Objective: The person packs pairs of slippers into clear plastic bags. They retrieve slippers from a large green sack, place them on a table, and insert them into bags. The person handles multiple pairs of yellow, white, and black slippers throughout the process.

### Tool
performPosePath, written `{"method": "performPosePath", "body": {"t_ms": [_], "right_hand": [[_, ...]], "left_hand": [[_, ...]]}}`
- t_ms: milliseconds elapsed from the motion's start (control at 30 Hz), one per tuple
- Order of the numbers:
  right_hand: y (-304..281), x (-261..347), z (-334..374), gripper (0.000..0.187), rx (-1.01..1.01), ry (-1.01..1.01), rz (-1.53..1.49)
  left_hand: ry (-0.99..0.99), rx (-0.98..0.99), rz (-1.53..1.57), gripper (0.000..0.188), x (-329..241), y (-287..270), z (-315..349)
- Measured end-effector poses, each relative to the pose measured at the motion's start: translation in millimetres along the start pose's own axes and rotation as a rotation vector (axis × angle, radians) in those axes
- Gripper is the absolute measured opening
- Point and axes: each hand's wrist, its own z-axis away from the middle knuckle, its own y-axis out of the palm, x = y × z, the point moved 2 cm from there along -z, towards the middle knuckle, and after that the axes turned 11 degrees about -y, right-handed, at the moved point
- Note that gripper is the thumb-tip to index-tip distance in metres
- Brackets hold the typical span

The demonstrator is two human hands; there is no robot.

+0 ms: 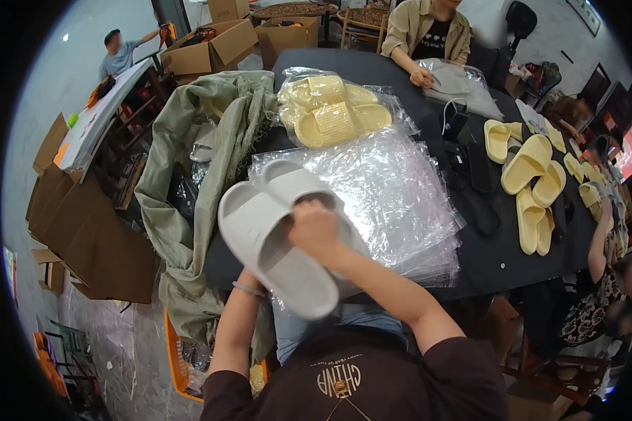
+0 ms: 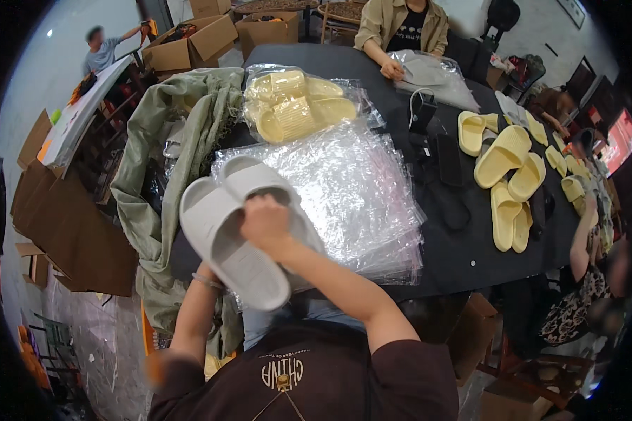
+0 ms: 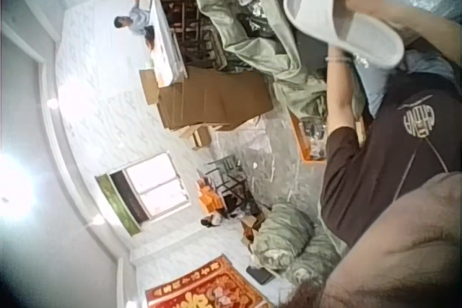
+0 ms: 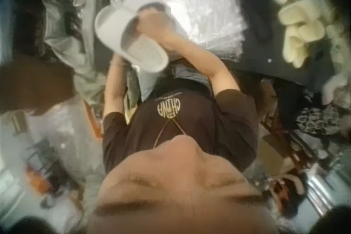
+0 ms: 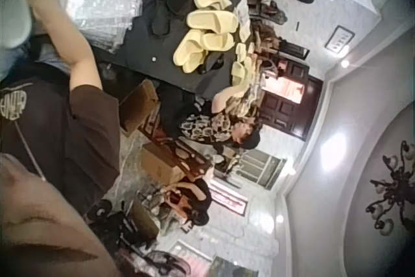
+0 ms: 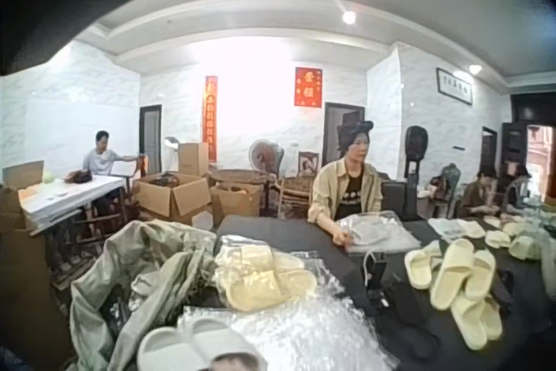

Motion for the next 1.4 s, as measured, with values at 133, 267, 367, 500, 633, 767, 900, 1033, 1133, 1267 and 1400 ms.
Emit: {"method": "performPosePath", "body": {"t_ms": [133, 267, 367, 500, 633, 767, 900, 1033, 1133, 1267, 1400], "right_hand": [[-21.4, -48.2, 11.3, 0.019, -0.028, 0.025, 0.132], [-42.7, -91.4, 14.5, 0.021, 0.006, 0.190, 0.265], [-61.1, -135.2, 21.0, 0.023, -0.045, 0.253, 0.401], [-101.3, -194.1, 43.7, 0.025, -0.170, 0.291, 0.488], [-99.2, -205.3, 52.3, 0.029, -0.165, 0.271, 0.502], [-95.4, -208.1, 51.9, 0.032, -0.188, 0.323, 0.506], [-94.1, -204.7, 52.7, 0.034, -0.206, 0.336, 0.492], [-105.8, -194.4, 54.1, 0.031, -0.225, 0.360, 0.425], [-101.7, -205.3, 55.9, 0.030, -0.230, 0.303, 0.448], [-104.2, -207.8, 52.8, 0.034, -0.235, 0.313, 0.307], [-111.5, -211.4, 54.0, 0.030, -0.136, 0.281, 0.301]], "left_hand": [[-0.074, 0.018, 0.235, 0.054, -10.6, 1.7, -20.5], [0.095, -0.244, -0.897, 0.057, -58.3, 7.5, -17.9], [0.052, -0.277, -0.761, 0.058, -55.0, 11.0, -23.8], [0.059, -0.283, -0.756, 0.058, -56.4, 8.5, -21.9], [0.095, -0.320, -0.769, 0.058, -56.6, 8.1, -19.3], [0.256, -0.304, -0.768, 0.058, -67.3, 13.8, 4.5], [0.227, -0.128, -0.674, 0.064, -106.1, 34.3, 73.0], [0.188, -0.173, -0.699, 0.069, -96.3, 42.6, 87.9], [0.154, -0.188, -0.682, 0.072, -94.7, 42.4, 89.1], [0.146, -0.187, -0.681, 0.072, -97.4, 43.2, 91.3], [0.153, -0.173, -0.692, 0.072, -95.9, 42.9, 90.6]]}}
